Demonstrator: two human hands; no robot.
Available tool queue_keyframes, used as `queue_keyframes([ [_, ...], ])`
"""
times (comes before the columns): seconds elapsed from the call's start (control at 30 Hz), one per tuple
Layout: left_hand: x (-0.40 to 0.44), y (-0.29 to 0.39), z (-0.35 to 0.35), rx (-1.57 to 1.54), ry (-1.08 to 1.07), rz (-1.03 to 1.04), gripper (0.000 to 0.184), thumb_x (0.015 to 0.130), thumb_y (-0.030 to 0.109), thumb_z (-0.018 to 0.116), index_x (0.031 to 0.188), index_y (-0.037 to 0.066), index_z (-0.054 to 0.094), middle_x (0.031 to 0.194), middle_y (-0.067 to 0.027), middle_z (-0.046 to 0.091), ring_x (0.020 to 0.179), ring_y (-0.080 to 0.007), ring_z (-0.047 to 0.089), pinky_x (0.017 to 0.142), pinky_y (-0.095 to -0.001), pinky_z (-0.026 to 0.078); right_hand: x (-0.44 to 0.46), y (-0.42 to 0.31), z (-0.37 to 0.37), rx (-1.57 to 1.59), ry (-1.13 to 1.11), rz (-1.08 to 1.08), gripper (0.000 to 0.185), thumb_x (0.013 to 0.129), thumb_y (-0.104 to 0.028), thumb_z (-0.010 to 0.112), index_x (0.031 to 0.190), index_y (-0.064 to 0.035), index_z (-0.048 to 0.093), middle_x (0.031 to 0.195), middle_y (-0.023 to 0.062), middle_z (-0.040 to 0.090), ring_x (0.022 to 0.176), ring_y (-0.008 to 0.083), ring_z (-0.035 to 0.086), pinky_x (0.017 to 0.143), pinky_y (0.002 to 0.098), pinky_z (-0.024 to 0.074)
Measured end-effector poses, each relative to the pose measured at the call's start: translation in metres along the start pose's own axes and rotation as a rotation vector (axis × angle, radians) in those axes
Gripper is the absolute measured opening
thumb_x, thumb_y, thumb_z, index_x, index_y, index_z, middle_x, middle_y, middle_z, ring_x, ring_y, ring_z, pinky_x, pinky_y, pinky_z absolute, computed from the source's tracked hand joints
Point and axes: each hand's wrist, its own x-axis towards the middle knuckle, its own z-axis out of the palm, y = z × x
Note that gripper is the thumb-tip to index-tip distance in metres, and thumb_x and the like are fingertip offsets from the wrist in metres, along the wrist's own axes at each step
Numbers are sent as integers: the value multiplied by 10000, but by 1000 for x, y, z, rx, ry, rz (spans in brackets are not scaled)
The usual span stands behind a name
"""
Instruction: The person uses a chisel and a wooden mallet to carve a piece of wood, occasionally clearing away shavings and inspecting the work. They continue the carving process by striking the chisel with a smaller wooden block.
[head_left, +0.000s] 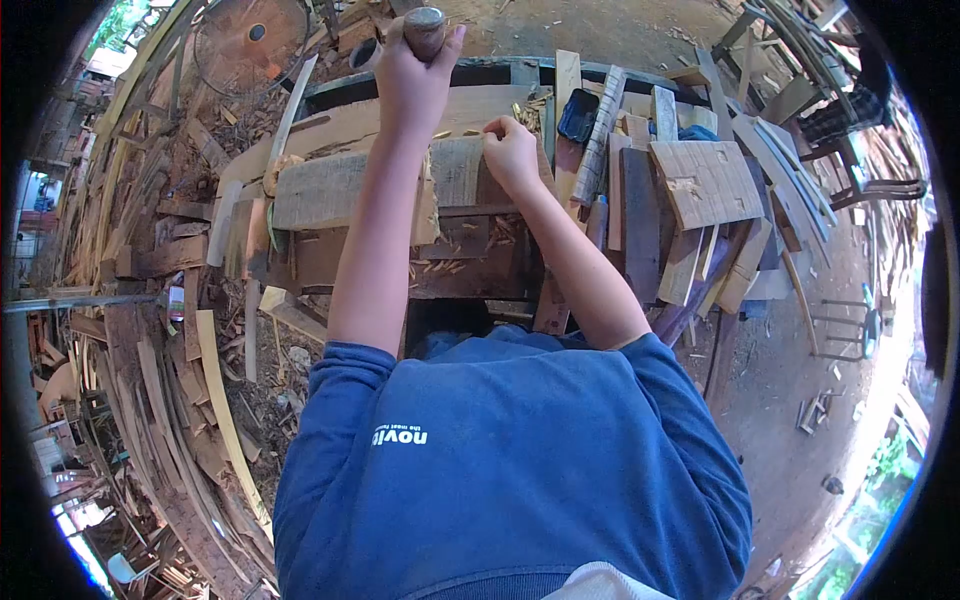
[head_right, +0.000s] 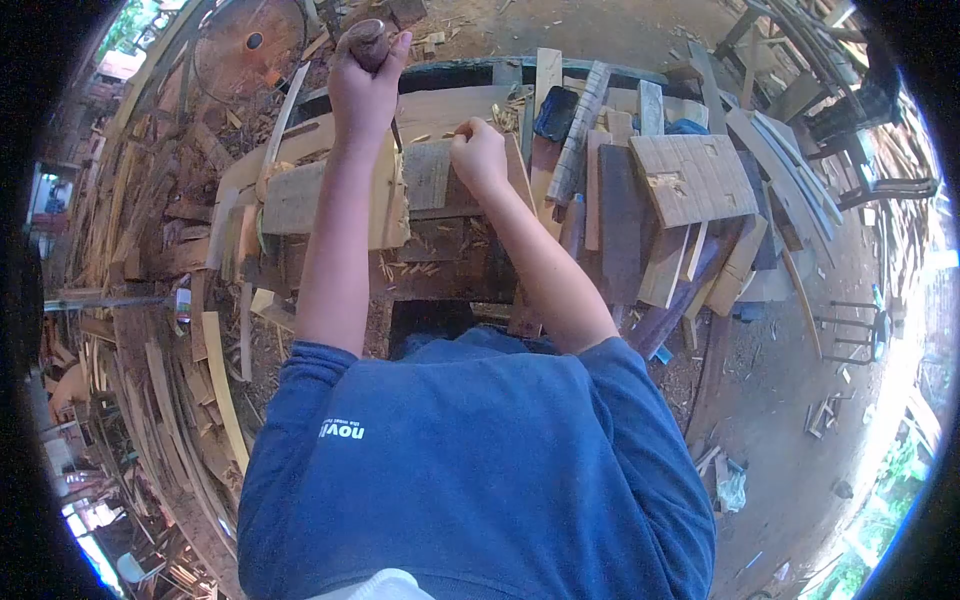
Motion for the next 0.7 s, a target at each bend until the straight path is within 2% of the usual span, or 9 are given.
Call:
queue_keyframes([
  [0.23,-3,4,-2,23,-44,-81,421,809,383,772,956,24,610,802,-119,684,746,-238,677,715,-360,526,0,-2,-1,1,-4,-5,171,815,-121,577,874,11,668,856,237,668,860,382,656,786,425,512],
  [0.3,-3,-1,-1,83,-78,23,321,824,298,738,912,15,614,763,-115,676,726,-224,678,703,-349,531,0,-2,-1,-19,-8,-8,171,815,-120,578,874,12,668,857,237,668,862,379,658,787,421,512],
  [0.33,-4,-4,0,82,-78,21,321,824,298,738,912,15,614,763,-115,676,726,-224,678,703,-349,531,-1,-1,-1,-13,-5,-12,170,815,-116,579,883,13,667,860,233,671,853,377,660,783,419,513],
  [0.4,-6,-11,2,-23,-122,2,154,826,164,677,842,20,623,717,-84,665,658,-175,663,655,-314,536,-2,-1,-2,-8,-5,-17,170,815,-112,579,891,14,665,864,229,675,843,375,663,779,417,515],
  [0.43,-7,-22,6,-24,-123,1,154,826,164,677,842,20,623,717,-84,665,658,-175,663,655,-314,536,-4,-3,-6,104,25,24,175,817,-109,581,904,19,661,872,221,677,847,373,661,783,414,513],
  [0.5,-8,-41,11,-340,-274,-169,243,756,172,697,931,35,602,743,-103,680,701,-209,686,662,-347,539,-11,-7,-19,215,57,68,180,819,-107,583,916,24,657,881,213,679,851,371,659,788,411,511],
  [0.57,-8,-45,12,-328,-270,-143,233,754,170,702,920,34,610,736,-91,673,689,-177,668,659,-330,533,-26,-9,-44,-13,40,-71,206,823,-114,599,965,26,650,940,204,673,930,369,634,853,413,489],
  [0.63,-10,-49,12,-312,-264,-122,224,753,167,708,909,33,619,729,-79,667,676,-144,651,655,-313,527,-50,-14,-76,-220,-22,-184,272,825,-142,625,1050,10,635,1075,218,631,1064,384,566,952,436,432],
  [0.7,-6,-47,10,-365,-212,-131,219,752,174,718,891,30,629,716,-63,652,659,-122,619,649,-292,515,-81,-18,-101,-474,-2,-178,384,813,-170,657,1156,-14,582,1201,235,550,1147,420,487,1011,477,375],
])
